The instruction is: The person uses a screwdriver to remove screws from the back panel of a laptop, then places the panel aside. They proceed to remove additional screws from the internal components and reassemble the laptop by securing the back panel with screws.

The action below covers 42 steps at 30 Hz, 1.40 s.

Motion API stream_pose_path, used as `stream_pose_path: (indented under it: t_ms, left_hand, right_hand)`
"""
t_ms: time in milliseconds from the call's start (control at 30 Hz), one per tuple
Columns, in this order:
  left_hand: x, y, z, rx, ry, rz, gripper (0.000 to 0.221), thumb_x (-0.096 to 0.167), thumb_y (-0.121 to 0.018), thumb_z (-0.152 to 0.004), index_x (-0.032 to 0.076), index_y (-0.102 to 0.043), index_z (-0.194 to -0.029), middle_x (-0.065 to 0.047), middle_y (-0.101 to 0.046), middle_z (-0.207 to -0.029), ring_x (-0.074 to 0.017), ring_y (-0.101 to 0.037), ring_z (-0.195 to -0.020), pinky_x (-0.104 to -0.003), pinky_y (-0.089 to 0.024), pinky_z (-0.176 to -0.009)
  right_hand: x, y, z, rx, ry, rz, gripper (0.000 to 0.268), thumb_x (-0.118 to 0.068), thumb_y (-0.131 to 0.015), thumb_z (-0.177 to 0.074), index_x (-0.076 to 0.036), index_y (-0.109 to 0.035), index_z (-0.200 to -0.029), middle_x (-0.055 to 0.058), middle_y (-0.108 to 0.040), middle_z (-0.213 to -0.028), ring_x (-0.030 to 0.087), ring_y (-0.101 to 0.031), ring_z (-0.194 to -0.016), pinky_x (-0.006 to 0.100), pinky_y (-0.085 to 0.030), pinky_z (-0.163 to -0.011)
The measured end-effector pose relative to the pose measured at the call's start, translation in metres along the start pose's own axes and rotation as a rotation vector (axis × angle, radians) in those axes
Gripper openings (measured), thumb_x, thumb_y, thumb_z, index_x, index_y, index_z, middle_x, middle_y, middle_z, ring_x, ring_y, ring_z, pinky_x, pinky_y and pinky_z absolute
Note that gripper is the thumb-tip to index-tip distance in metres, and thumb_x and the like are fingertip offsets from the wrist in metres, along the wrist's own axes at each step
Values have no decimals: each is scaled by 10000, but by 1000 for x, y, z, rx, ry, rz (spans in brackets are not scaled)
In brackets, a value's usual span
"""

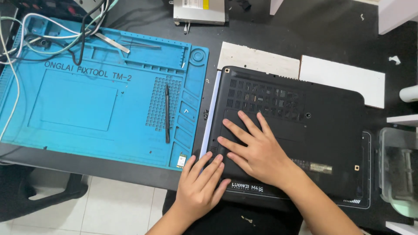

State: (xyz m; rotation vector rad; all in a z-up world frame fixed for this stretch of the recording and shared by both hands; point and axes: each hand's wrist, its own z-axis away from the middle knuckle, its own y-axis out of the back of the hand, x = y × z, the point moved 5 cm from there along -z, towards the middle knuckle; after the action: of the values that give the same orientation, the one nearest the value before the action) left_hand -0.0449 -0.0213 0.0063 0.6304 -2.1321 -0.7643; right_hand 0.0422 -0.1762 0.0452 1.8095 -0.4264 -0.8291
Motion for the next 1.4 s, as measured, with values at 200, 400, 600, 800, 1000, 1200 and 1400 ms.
stream_pose_path:
  t_ms: [200,400,600,800,1000,1200,1400]
  left_hand:
    - [-2,3,-4,0,21,-41,353,248,-814,-844,34,-738,-1115,-92,-701,-1280,-288,-625,-1248,-549,-344,-1127]
    - [-6,5,-6,-38,-4,-39,340,262,-806,-864,53,-743,-1124,-62,-709,-1267,-251,-632,-1249,-553,-339,-1146]
    - [-6,-2,1,-59,-35,-44,372,272,-795,-931,36,-722,-1209,-105,-676,-1370,-276,-605,-1327,-493,-387,-1130]
    - [2,-4,-23,-254,-37,-79,588,390,-720,-893,99,-614,-1392,-154,-492,-1544,-352,-432,-1437,-615,-315,-1115]
    - [1,-10,-23,-324,-23,-80,609,394,-717,-897,117,-589,-1424,-120,-449,-1595,-335,-400,-1477,-634,-267,-1153]
    - [-2,-3,-23,-346,15,-54,628,410,-721,-860,171,-595,-1427,-155,-398,-1595,-370,-358,-1469,-677,-239,-1124]
    - [-29,9,-33,-347,115,-7,618,417,-689,-887,210,-569,-1457,-174,-327,-1646,-417,-284,-1524,-664,-222,-1162]
  right_hand:
    - [-4,-1,-2,-12,57,-13,362,-245,-706,-886,-96,-730,-1215,59,-633,-1416,297,-494,-1401,547,-367,-1120]
    - [-4,-6,0,-17,77,14,373,-240,-701,-885,-59,-711,-1211,88,-629,-1411,296,-516,-1379,484,-402,-1107]
    - [-1,-4,12,-78,-38,4,620,-343,-705,-861,-61,-574,-1397,181,-454,-1550,370,-409,-1447,525,-312,-1167]
    - [5,-6,37,-53,-298,165,816,-502,-635,-850,-9,-445,-1472,315,-297,-1574,469,-282,-1461,564,-226,-1166]
    - [7,-6,41,-94,-318,123,849,-544,-595,-880,-3,-389,-1501,311,-233,-1603,469,-210,-1490,556,-180,-1180]
    - [12,1,57,-117,-371,42,963,-618,-636,-840,-23,-341,-1538,293,-175,-1635,443,-152,-1519,544,-145,-1199]
    - [16,10,82,-38,-484,112,1170,-755,-658,-682,-1,-327,-1514,330,-151,-1602,494,-125,-1480,600,-123,-1154]
